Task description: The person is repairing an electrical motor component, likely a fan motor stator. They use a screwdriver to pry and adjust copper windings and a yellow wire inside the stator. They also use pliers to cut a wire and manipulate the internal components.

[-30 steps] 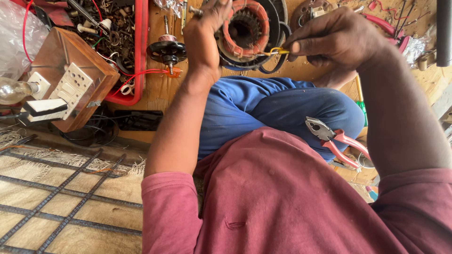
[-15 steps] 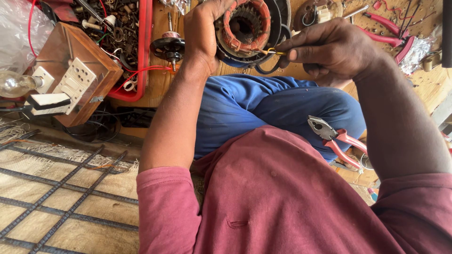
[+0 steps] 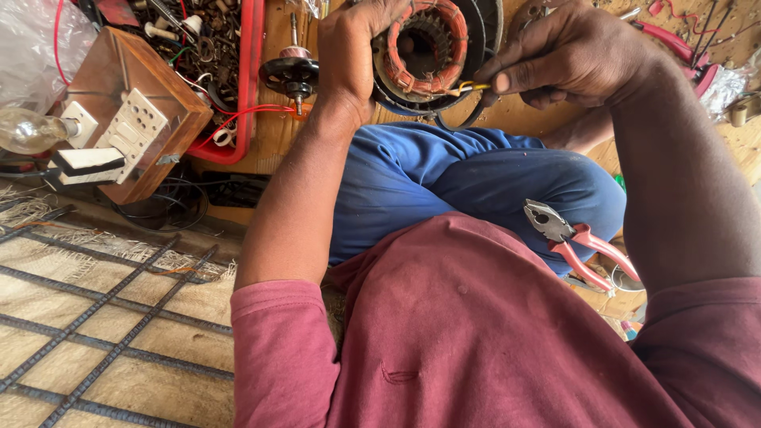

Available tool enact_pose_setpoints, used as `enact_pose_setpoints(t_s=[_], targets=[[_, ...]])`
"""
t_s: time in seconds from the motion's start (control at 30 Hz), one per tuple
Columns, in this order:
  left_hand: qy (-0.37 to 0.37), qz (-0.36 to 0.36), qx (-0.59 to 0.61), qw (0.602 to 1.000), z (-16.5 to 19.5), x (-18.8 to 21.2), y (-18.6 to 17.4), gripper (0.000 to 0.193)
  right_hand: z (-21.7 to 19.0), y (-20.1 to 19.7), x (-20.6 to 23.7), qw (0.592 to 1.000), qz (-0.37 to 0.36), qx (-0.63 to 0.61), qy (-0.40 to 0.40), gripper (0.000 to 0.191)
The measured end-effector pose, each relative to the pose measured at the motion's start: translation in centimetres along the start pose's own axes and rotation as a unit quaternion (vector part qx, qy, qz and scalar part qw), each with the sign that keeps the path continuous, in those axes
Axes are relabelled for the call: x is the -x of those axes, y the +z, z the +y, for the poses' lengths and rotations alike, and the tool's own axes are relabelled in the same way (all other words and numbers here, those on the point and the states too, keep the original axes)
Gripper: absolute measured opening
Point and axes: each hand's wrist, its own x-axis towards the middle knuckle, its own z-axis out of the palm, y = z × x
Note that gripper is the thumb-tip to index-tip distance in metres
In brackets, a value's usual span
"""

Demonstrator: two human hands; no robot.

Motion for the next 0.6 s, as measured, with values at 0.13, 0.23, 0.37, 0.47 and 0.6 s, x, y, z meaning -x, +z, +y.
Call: enact_pose_setpoints(t_s=[0.13, 0.23, 0.37, 0.47, 0.6], targets=[[-0.005, 0.003, 0.0, 1.0, 0.1, 0.0, 0.2, 0.028, 0.8, -0.3, 0.0, 0.994, 0.005, 0.027, -0.102, 0.026], [0.03, -0.007, -0.04, 0.999, 0.2, 0.0, 0.6, 0.035, 1.3, 0.5, 0.8, 0.902, 0.052, 0.233, -0.361, 0.028], [0.05, -0.003, -0.05, 0.998, 0.0, 0.2, 0.8, 0.037, 2.2, 4.0, 3.4, 0.966, 0.098, 0.071, -0.23, 0.029], [0.038, -0.006, -0.036, 0.999, -0.1, 0.3, 0.6, 0.038, 3.0, 6.1, 4.5, 0.984, 0.109, -0.116, -0.082, 0.03], [0.037, 0.008, -0.048, 0.998, -0.1, 0.2, 0.8, 0.037, 2.9, 5.4, 4.1, 0.986, 0.089, -0.105, -0.097, 0.029]])
